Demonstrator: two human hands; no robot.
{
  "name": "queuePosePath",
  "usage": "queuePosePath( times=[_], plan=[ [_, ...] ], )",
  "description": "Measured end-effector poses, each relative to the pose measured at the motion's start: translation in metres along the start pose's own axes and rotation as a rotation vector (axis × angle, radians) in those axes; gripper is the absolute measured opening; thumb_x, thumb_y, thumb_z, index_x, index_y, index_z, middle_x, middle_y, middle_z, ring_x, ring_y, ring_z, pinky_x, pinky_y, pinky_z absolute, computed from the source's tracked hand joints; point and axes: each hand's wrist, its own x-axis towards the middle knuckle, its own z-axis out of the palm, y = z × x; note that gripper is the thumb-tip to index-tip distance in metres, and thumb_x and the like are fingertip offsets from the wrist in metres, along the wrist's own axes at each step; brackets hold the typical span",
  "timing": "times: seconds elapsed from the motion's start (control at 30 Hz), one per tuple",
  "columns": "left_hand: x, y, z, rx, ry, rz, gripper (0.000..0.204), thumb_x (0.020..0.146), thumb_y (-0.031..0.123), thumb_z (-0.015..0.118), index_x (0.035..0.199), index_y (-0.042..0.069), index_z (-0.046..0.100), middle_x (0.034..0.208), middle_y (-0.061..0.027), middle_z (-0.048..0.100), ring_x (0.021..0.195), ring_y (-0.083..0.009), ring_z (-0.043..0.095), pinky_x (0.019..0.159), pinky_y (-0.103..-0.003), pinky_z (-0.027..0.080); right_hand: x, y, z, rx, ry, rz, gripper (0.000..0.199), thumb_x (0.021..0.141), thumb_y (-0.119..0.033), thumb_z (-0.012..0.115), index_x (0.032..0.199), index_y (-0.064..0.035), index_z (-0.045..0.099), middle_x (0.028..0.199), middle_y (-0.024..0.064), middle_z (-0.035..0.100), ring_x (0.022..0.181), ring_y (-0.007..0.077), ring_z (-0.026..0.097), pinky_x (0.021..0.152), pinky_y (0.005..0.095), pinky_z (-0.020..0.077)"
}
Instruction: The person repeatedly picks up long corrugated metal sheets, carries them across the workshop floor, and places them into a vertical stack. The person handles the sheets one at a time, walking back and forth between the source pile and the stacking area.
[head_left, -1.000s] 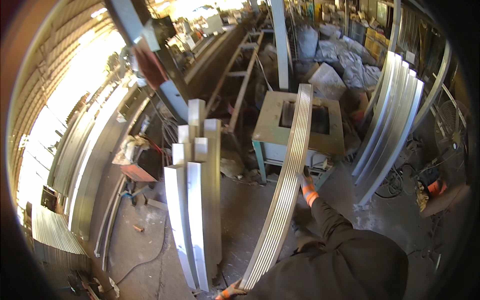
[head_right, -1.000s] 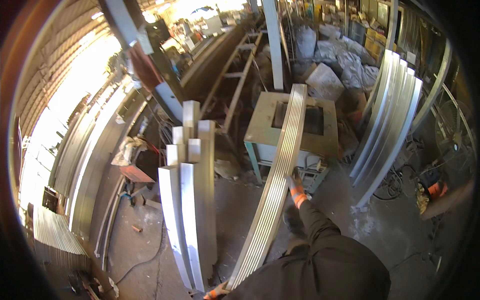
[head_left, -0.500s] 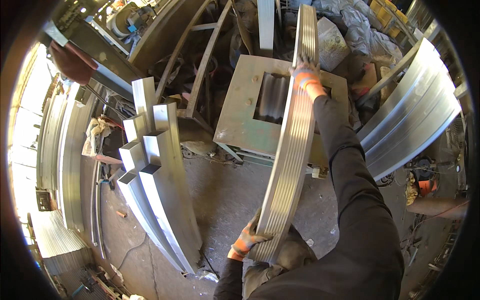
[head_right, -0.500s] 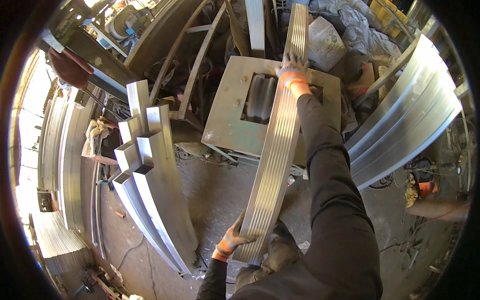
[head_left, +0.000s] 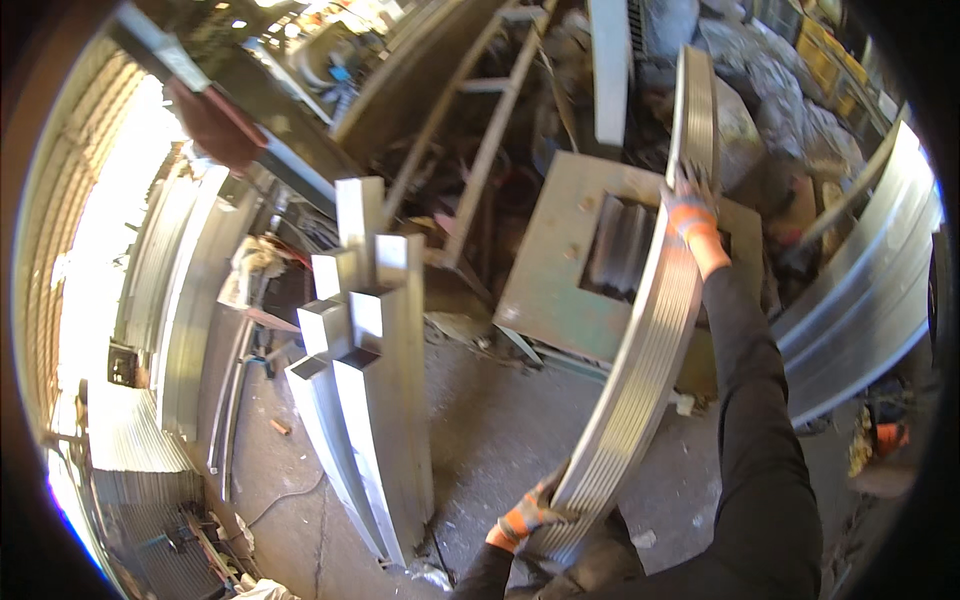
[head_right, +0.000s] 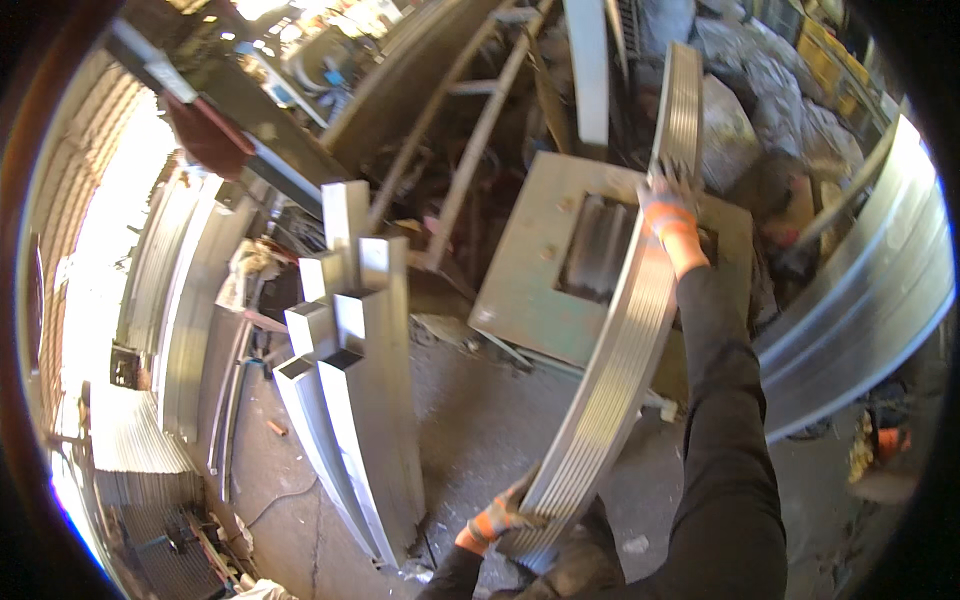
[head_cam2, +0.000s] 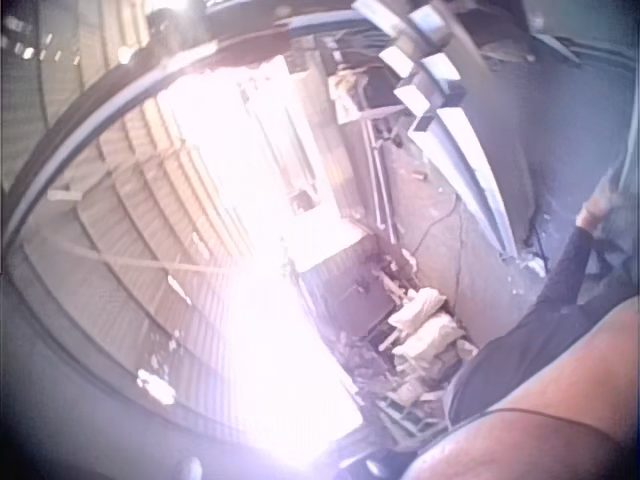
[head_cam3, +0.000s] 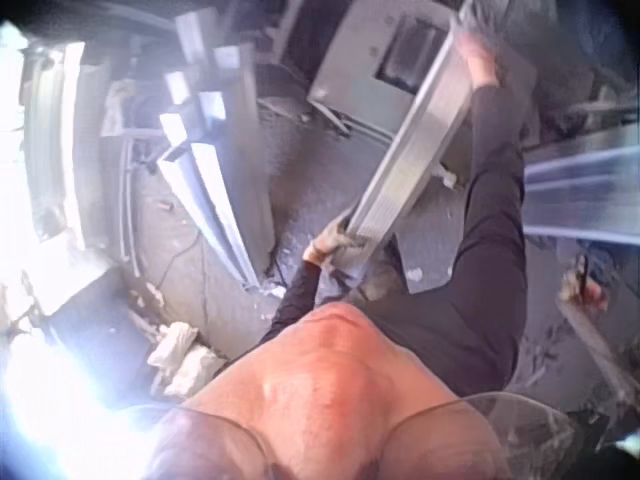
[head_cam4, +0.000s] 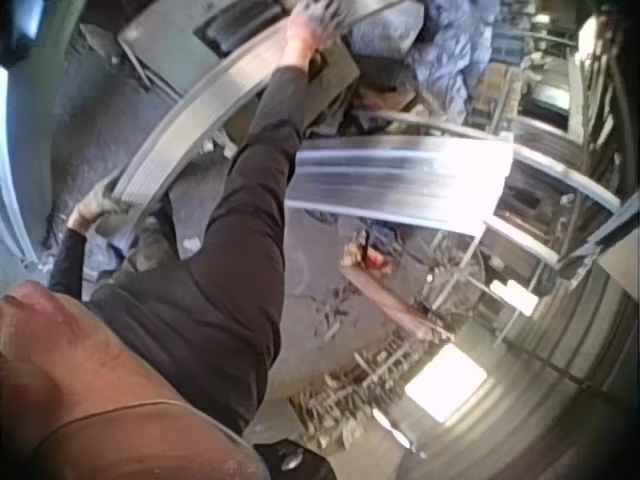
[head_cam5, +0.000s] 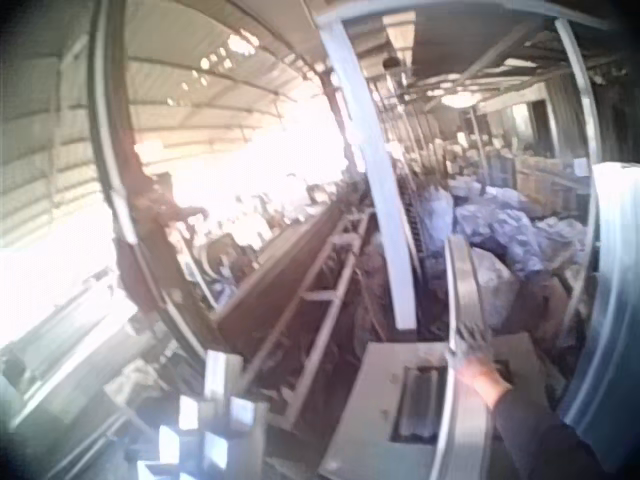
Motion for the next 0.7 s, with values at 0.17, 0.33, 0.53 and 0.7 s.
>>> queuePosePath(
  times=[0.17, 0.33, 0.53, 0.7],
  plan=[
    [-0.101, -0.041, -0.021, 0.021, -0.045, -0.065, 0.134, 0.081, 0.029, 0.105, 0.185, -0.002, 0.027, 0.188, -0.0161, 0.040, 0.172, -0.0231, 0.035, 0.140, -0.039, 0.029, -0.105, -0.037, -0.029, -0.064, -0.010, 0.006, 0.073, 0.113, -0.058, 0.055, 0.178, -0.0250, 0.051, 0.188, 0.0026, 0.043, 0.175, 0.0318, 0.036, 0.137, 0.0764, 0.0253],
    [-0.218, -0.107, -0.020, 0.028, -0.051, -0.003, 0.126, 0.084, 0.018, 0.102, 0.185, 0.000, 0.028, 0.184, -0.0181, 0.046, 0.168, -0.0258, 0.043, 0.139, -0.039, 0.035, -0.240, -0.073, -0.068, -0.122, -0.053, 0.029, 0.078, 0.112, -0.062, 0.054, 0.181, -0.0273, 0.045, 0.190, 0.0023, 0.040, 0.175, 0.0323, 0.035, 0.137, 0.0787, 0.0223],
    [-0.395, -0.233, -0.026, -0.085, -0.079, -0.011, 0.123, 0.086, 0.009, 0.100, 0.185, 0.001, 0.028, 0.183, -0.0157, 0.047, 0.164, -0.0214, 0.047, 0.132, -0.038, 0.046, -0.441, -0.113, -0.094, -0.076, -0.066, 0.014, 0.077, 0.114, -0.059, 0.055, 0.181, -0.0253, 0.044, 0.191, 0.0025, 0.038, 0.177, 0.0321, 0.032, 0.133, 0.0762, 0.0335],
    [-0.527, -0.300, -0.017, -0.333, -0.053, -0.073, 0.127, 0.081, 0.003, 0.103, 0.184, 0.000, 0.031, 0.182, -0.0167, 0.048, 0.165, -0.0244, 0.046, 0.131, -0.040, 0.049, -0.572, -0.140, -0.115, -0.045, -0.014, -0.044, 0.078, 0.113, -0.054, 0.060, 0.182, -0.0234, 0.043, 0.192, 0.0005, 0.035, 0.178, 0.0335, 0.029, 0.134, 0.0775, 0.0324]
  ],
)
